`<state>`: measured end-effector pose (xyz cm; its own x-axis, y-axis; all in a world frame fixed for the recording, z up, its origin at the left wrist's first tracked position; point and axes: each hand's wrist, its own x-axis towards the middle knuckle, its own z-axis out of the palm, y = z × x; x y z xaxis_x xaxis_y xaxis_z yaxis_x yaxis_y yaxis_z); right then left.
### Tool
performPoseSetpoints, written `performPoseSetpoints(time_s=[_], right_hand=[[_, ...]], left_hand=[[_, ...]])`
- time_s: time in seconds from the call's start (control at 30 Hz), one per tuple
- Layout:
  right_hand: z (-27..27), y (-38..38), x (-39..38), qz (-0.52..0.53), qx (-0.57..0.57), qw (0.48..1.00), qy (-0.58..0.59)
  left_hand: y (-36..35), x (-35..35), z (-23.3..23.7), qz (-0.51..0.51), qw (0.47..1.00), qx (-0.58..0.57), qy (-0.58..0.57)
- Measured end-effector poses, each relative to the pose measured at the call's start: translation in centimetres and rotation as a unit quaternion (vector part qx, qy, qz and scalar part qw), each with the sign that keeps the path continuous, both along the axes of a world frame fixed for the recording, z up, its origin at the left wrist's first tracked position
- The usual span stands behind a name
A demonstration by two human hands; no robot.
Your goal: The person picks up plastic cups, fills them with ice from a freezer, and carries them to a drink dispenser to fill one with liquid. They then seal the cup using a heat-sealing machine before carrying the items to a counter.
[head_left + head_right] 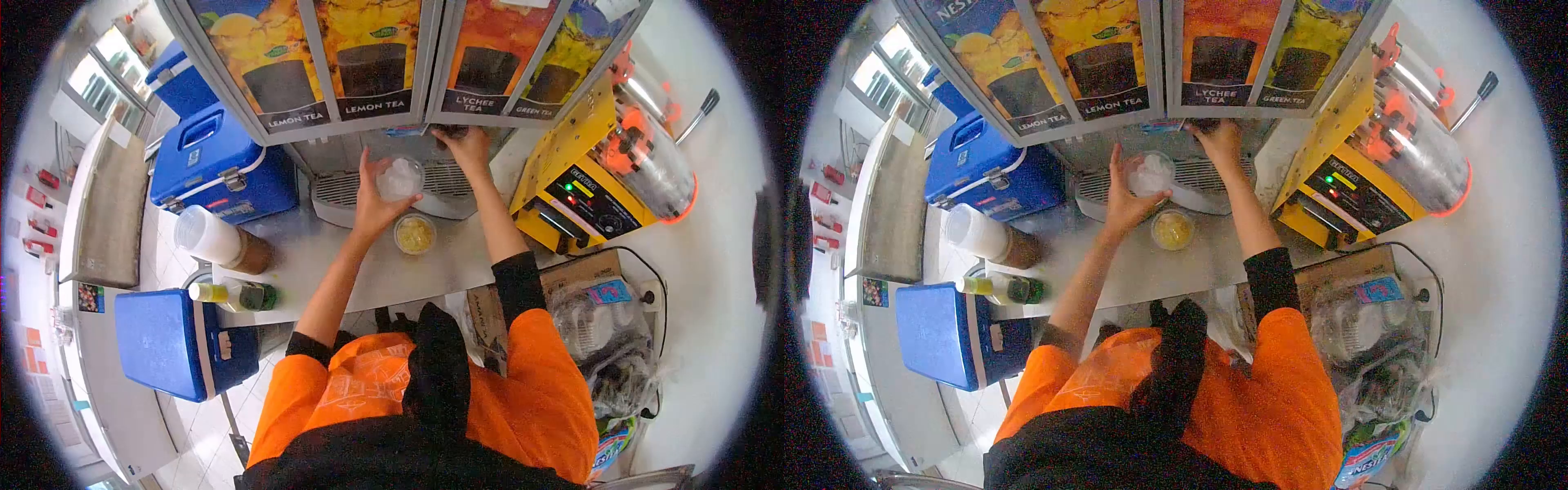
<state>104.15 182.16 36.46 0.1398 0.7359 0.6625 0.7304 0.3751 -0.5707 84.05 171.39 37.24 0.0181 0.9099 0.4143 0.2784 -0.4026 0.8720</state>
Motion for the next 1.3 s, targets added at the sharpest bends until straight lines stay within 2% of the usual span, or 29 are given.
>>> performPoseSetpoints(time_s=[0.03, 0.1, 0.13, 0.23, 0.3, 0.43, 0.5, 0.83, 1.1, 1.23, 1.27, 1.3], right_hand=[[0.0, -0.1, 0.2, -0.002, 0.001, 1.000, 0.000], [0.7, -1.0, 0.6, 0.078, -0.108, 0.988, 0.083], [1.0, -1.8, 0.8, 0.075, -0.108, 0.988, 0.083], [3.3, -5.2, 0.9, 0.124, -0.064, 0.990, 0.025], [5.2, -7.5, 1.0, 0.153, -0.044, 0.984, -0.079], [6.3, -9.0, 1.4, 0.154, -0.035, 0.975, -0.154], [6.8, -9.3, 1.5, 0.145, 0.008, 0.955, -0.257], [7.0, -10.0, 1.3, 0.107, 0.097, 0.919, -0.368], [7.8, -11.2, 0.7, 0.089, 0.133, 0.898, -0.409], [6.8, -11.0, 0.6, 0.087, 0.053, 0.913, -0.394], [6.4, -10.7, 0.4, 0.092, -0.022, 0.958, -0.271], [5.9, -10.4, 0.2, 0.096, -0.096, 0.981, -0.142]], left_hand=[[0.3, 0.3, -0.2, -0.005, 1.000, -0.003, -0.004], [0.2, 0.8, 0.5, -0.013, 1.000, 0.008, 0.000], [0.2, 1.0, 0.9, -0.018, 1.000, 0.019, 0.005], [0.2, 1.4, 1.5, -0.034, 0.999, 0.017, 0.006], [0.2, 1.5, 1.4, -0.043, 0.999, 0.010, 0.005], [0.1, 1.9, 1.3, -0.074, 0.997, 0.027, 0.011], [0.1, 2.1, 1.1, -0.089, 0.996, 0.028, 0.006], [-0.4, 2.7, 0.3, -0.136, 0.987, -0.026, -0.076], [-0.9, 2.3, 0.7, -0.114, 0.993, -0.008, -0.038], [-1.0, 2.1, 0.8, -0.108, 0.991, -0.027, -0.067], [-1.0, 2.0, 0.8, -0.106, 0.992, -0.026, -0.068], [-1.0, 1.9, 0.8, -0.100, 0.993, -0.017, -0.064]])
